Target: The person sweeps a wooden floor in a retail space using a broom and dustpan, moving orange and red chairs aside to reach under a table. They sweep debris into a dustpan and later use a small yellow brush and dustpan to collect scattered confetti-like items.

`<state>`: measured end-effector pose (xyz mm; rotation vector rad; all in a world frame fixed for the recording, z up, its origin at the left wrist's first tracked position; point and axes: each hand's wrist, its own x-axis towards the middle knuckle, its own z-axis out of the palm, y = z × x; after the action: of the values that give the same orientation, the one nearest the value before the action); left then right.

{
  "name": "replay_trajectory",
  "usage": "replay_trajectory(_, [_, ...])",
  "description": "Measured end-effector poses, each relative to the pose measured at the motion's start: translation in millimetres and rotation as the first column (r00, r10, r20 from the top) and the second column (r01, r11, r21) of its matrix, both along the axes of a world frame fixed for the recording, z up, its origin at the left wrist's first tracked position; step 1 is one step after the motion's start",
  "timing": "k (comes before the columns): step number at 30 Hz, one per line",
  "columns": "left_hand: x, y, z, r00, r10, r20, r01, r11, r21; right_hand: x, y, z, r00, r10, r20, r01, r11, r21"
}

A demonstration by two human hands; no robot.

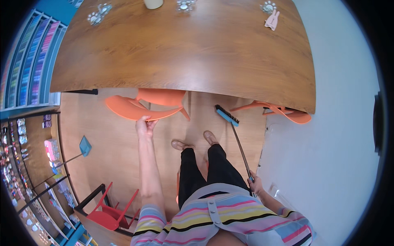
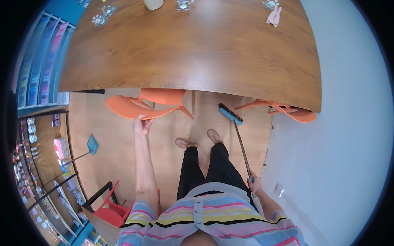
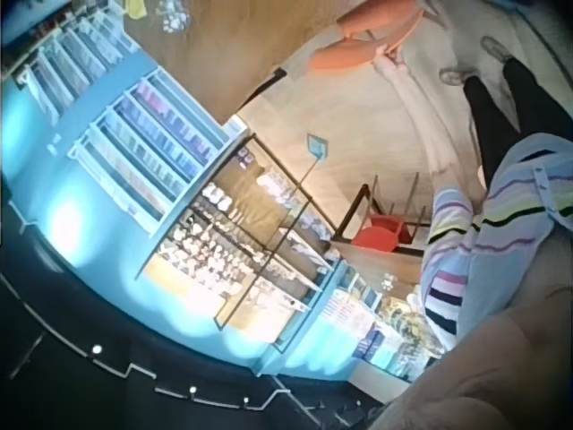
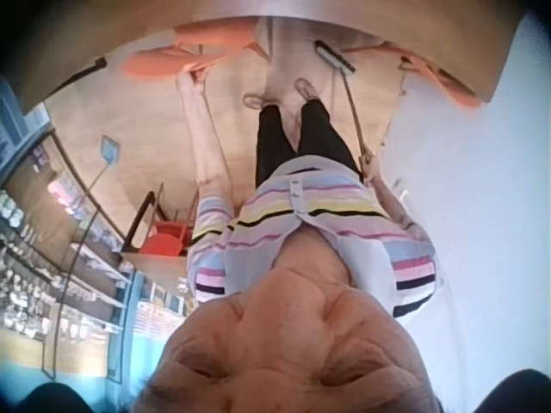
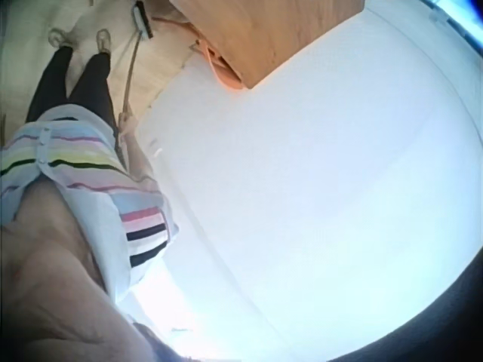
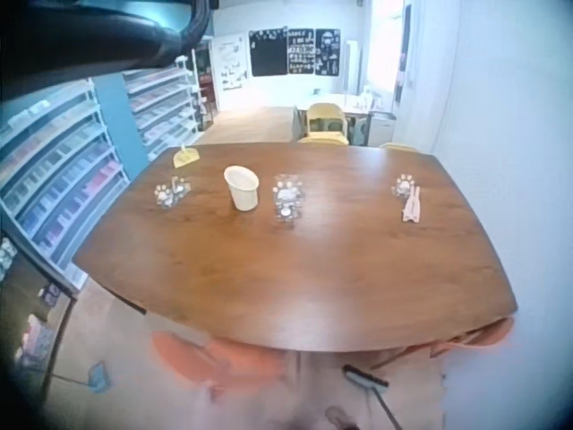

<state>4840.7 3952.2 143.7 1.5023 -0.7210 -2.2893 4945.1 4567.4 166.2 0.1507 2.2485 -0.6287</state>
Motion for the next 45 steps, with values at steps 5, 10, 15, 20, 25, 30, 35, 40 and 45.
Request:
replay_trajectory(5, [-58.1,96.8,-35.0,0.997,-0.022,-0.072,0.020,0.999,-0.029,0.2,7.2,30.1,0.982,0.144,-0.126,-0.136,0.988,0.069])
replay_trajectory(10, [-65.5,135.4,-28.8,0.995,-0.044,-0.092,0.044,0.999,0.001,-14.1,3.9,58.2,0.987,0.103,0.124,-0.119,0.984,0.134])
replay_trajectory(15, [-90.5,171.3,-7.7,0.990,-0.030,-0.137,0.028,1.000,-0.010,-14.9,18.8,44.6,0.967,0.230,0.109,-0.241,0.965,0.104])
replay_trajectory(20, [-116.6,182.4,-18.5,0.986,0.005,-0.169,0.004,0.999,0.049,-35.0,5.1,31.4,0.931,0.350,0.102,-0.355,0.934,0.029])
replay_trajectory(25, [-121.7,176.9,-37.7,0.995,-0.067,-0.076,0.069,0.997,0.020,-55.1,-0.5,21.5,0.870,0.482,0.104,-0.480,0.876,-0.049])
replay_trajectory(30, [-112.9,184.1,-29.9,0.953,-0.198,-0.231,0.201,0.980,-0.011,-85.5,-19.2,20.0,0.781,0.616,0.098,-0.588,0.780,-0.214])
replay_trajectory(35, [-20.7,189.5,15.1,0.951,-0.294,-0.094,0.281,0.951,-0.129,-127.9,-88.2,15.3,0.763,0.597,0.250,-0.536,0.799,-0.272])
replay_trajectory(40, [189.0,242.4,-86.1,0.884,-0.009,0.467,0.197,0.914,-0.355,-121.7,-204.1,12.7,0.814,0.317,0.488,-0.265,0.948,-0.174])
replay_trajectory(45, [480.7,350.3,-79.7,0.097,0.141,0.985,-0.098,0.986,-0.131,-79.0,-292.8,-37.3,0.823,0.189,0.535,-0.128,0.980,-0.150])
